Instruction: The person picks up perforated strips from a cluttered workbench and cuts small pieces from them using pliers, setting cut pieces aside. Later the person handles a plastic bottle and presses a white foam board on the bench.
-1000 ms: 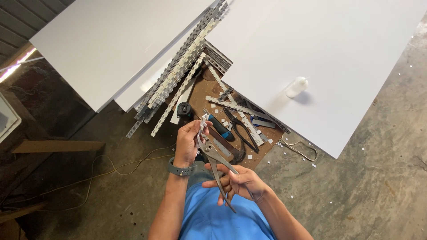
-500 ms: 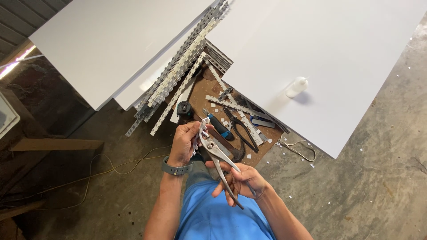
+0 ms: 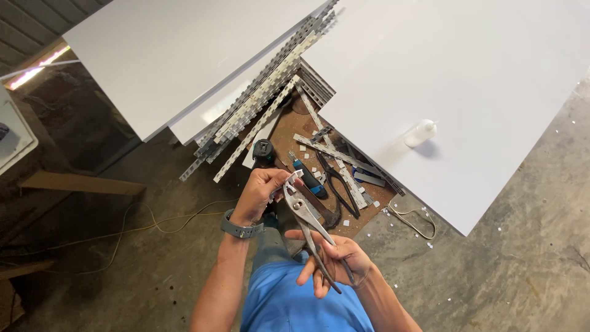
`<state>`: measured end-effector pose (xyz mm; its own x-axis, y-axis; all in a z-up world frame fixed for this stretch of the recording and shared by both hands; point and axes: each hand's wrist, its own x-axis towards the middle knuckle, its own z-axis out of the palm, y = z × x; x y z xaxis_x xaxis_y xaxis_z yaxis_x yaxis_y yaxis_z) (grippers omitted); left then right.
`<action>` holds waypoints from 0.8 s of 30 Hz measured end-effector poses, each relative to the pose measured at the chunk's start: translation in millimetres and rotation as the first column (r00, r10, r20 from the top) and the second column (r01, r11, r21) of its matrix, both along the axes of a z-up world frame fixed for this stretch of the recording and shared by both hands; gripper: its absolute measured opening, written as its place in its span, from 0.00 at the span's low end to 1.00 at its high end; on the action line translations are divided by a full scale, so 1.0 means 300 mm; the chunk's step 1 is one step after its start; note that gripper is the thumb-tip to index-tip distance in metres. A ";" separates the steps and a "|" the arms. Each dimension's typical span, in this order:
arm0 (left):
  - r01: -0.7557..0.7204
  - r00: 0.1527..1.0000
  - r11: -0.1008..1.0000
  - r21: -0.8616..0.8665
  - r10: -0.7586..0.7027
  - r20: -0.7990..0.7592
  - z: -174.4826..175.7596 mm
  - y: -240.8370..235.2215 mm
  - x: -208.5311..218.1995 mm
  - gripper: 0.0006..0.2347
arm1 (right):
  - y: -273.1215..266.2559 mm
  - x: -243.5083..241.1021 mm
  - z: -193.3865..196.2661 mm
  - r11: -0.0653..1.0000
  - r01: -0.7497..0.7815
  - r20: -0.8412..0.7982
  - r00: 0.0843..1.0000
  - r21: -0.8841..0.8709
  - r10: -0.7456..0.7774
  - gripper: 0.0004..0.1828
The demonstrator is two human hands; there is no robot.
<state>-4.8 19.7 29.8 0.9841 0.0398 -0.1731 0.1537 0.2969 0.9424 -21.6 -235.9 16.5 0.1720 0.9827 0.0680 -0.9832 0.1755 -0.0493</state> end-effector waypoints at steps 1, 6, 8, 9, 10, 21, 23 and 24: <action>0.003 1.000 1.000 0.017 -0.003 0.007 0.013 0.003 -0.007 0.16 | 0.000 -0.004 0.008 1.000 -0.017 -0.013 1.000 -0.002 0.017 0.47; 0.009 1.000 0.999 0.044 -0.009 0.007 0.038 0.009 -0.047 0.13 | 0.009 -0.060 -0.016 0.997 -0.078 -0.120 0.989 0.023 0.080 0.44; 0.006 0.999 0.999 0.044 -0.007 0.035 0.031 0.016 -0.055 0.14 | 0.004 -0.101 -0.049 0.999 0.007 -0.136 0.991 -0.050 -0.014 0.39; 0.013 0.999 0.999 0.045 -0.015 0.040 0.035 0.021 -0.057 0.14 | 0.012 -0.115 -0.046 0.999 0.015 -0.130 0.991 -0.048 -0.021 0.39; 0.002 0.999 0.998 0.060 -0.005 0.052 0.040 0.027 -0.059 0.14 | 0.020 -0.129 -0.043 0.998 0.039 -0.185 0.982 -0.047 -0.047 0.35; 0.105 0.994 0.994 0.024 -0.106 0.040 0.130 0.167 -0.111 0.19 | 0.126 -0.233 -0.020 0.999 -0.027 -0.378 0.925 0.046 0.042 0.20; 0.198 0.976 0.978 0.069 -0.203 0.073 0.126 0.185 -0.113 0.19 | 0.140 -0.247 -0.007 0.997 -0.021 -0.357 0.933 0.080 0.048 0.19; 0.203 0.976 0.977 0.064 -0.207 0.071 0.125 0.192 -0.117 0.19 | 0.148 -0.256 -0.003 0.997 -0.016 -0.360 0.932 0.075 0.042 0.19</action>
